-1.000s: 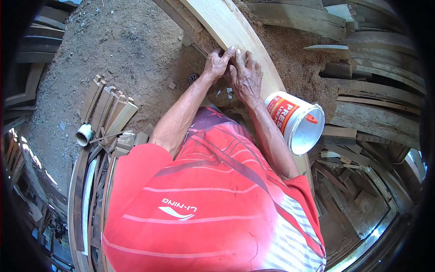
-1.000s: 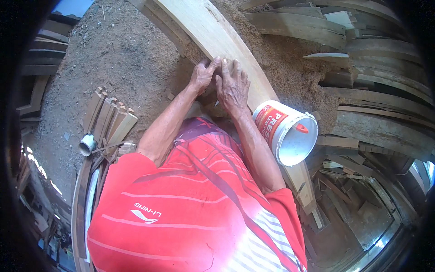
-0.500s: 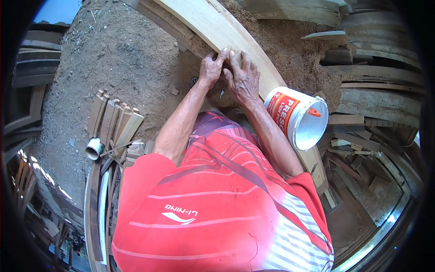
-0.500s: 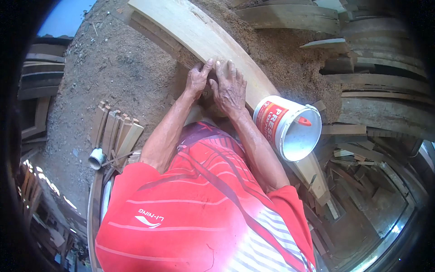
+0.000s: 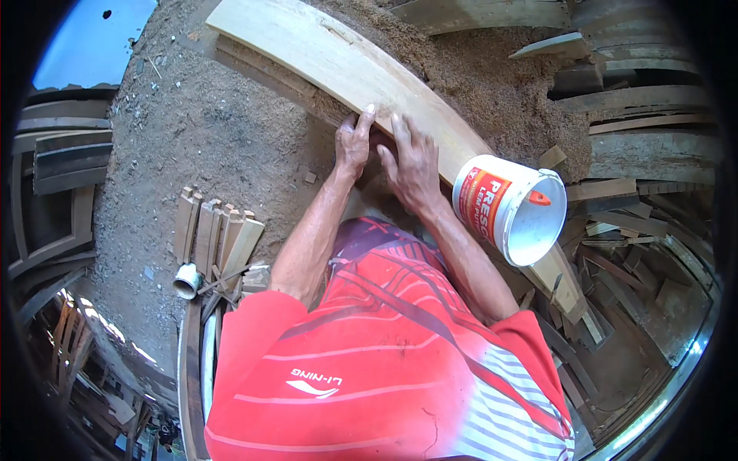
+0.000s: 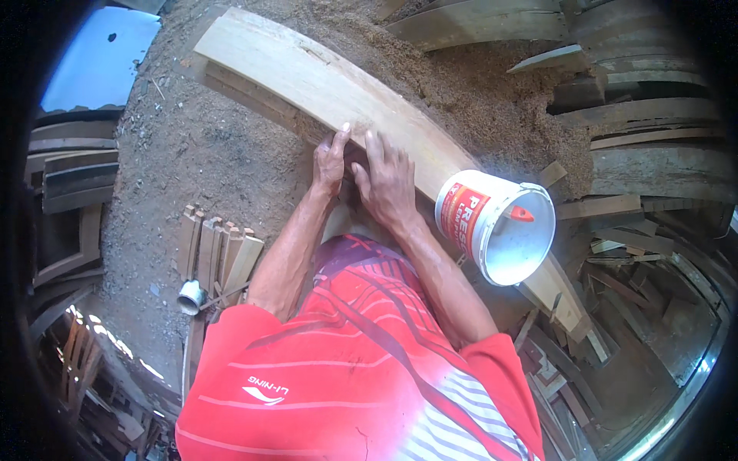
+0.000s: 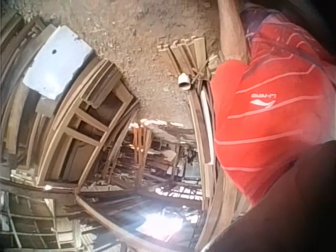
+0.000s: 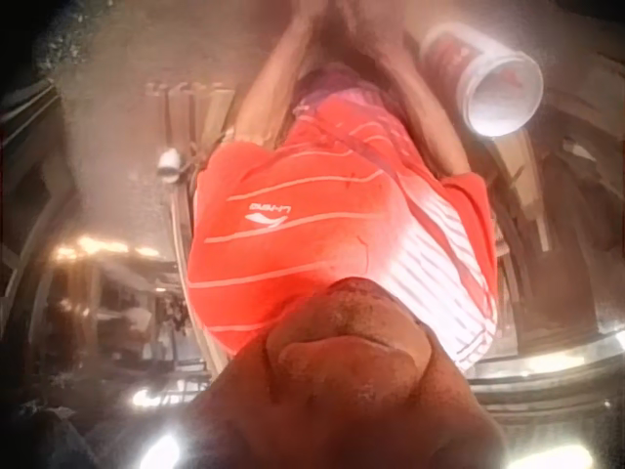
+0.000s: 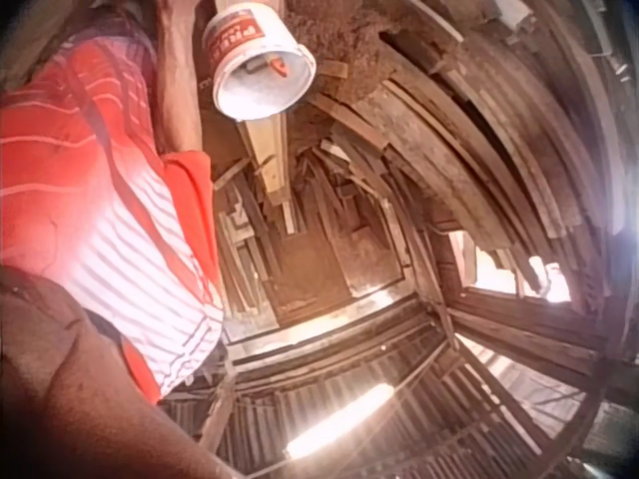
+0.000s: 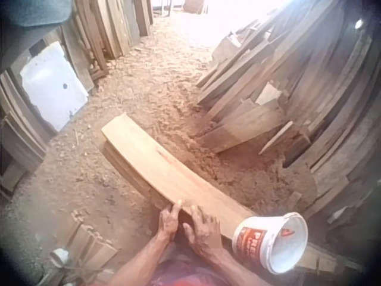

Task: The person applies a finishing substance to a wooden board using a scraper and a brush, then uses a small bottle to apply glue into a specific area of the wood.

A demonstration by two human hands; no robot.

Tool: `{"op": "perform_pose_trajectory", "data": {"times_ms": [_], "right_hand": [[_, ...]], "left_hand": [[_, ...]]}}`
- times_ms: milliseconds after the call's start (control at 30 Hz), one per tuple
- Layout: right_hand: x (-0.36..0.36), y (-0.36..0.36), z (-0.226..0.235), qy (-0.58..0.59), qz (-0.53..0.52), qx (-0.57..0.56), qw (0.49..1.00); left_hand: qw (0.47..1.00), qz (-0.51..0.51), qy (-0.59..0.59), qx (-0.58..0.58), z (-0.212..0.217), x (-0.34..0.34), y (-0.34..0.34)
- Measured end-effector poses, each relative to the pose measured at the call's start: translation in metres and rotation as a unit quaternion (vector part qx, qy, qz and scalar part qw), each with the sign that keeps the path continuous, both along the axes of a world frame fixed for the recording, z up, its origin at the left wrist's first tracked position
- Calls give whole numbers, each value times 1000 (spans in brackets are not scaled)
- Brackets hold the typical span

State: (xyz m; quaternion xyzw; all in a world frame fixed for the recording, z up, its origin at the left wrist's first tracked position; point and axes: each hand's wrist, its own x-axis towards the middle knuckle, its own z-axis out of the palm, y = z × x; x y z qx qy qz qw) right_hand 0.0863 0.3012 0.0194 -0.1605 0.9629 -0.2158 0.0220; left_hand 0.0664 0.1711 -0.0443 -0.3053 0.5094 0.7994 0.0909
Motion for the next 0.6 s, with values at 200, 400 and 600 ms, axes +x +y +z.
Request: {"op": "perform_pose_trajectory", "data": {"times_ms": [200, 400, 600], "right_hand": [[56, 28, -5, -52, 33, -134, 989], [122, 65, -29, -262, -41, -76, 961], [157, 106, -57, -404, -154, -77, 899]], "left_hand": [[1000, 6, -13, 7, -6, 1, 5], [1000, 3, -10, -25, -12, 6, 6], [999, -1, -5, -52, -17, 5, 10]]}}
